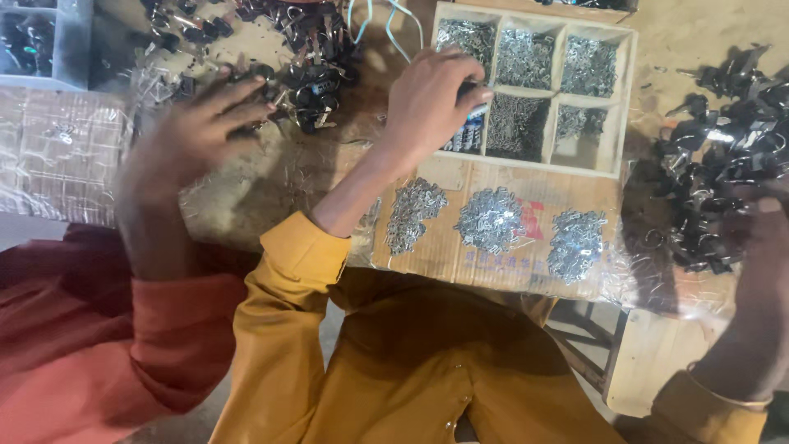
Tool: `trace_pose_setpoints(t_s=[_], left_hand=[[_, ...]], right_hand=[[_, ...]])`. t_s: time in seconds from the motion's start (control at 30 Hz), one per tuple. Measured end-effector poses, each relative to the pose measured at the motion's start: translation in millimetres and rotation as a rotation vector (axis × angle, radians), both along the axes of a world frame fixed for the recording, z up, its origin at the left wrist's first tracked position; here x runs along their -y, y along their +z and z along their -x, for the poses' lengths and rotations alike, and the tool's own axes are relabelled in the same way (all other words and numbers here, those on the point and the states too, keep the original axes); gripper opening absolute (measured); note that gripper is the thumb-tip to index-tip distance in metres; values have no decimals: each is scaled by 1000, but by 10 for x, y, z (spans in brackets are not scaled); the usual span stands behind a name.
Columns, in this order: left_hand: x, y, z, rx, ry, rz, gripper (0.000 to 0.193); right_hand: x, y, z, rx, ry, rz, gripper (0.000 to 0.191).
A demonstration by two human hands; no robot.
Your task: The person assembles small key components by hand, picking a black plastic key body and inserting a metal pin into its slot. They repeat this process for several units, placing the assembled items into a compartmentalized wooden box on the table.
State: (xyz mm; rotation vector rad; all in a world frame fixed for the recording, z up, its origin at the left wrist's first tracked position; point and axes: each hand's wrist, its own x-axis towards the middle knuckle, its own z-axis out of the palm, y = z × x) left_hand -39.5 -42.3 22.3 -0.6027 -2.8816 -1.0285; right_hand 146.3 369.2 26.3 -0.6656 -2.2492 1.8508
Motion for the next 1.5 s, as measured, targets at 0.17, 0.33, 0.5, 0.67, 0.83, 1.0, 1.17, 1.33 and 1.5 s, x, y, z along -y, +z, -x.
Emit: trace_pose_setpoints(t_s=[0.17,0.33,0.5,0.67,0.83,1.0,1.17,1.33,1.5], left_hand=[[58,-54,5,-14,-57,-18,20],[86,-96,-1,-77,-80,-97,23],[81,-101,18,-11,-107,-74,25],[105,-134,38,-40,-146,-51,27],[138,-168,48,-50,-153,-25,23],[153,-99,5,-56,-74,-53,21],[213,46,-82,-34,-72,-178,24],[110,54,-230,171,-141,-510,28],[-30,-51,-363,180,-145,-702,27]], right_hand=[[622,205,79,-127,380,179,14],[1223,199,320,-125,700,-229,26],[1434,233,390,-234,789,-755,27],[1497,287,379,-290,751,-1037,25],[1518,325,360,-316,724,-1277,17],[1476,267,745,-249,838,-998,5],[1672,-22,1372,-495,890,-956,13],[1865,-150,1510,-410,875,-1020,22],[1688,-128,1531,-410,829,-911,15]])
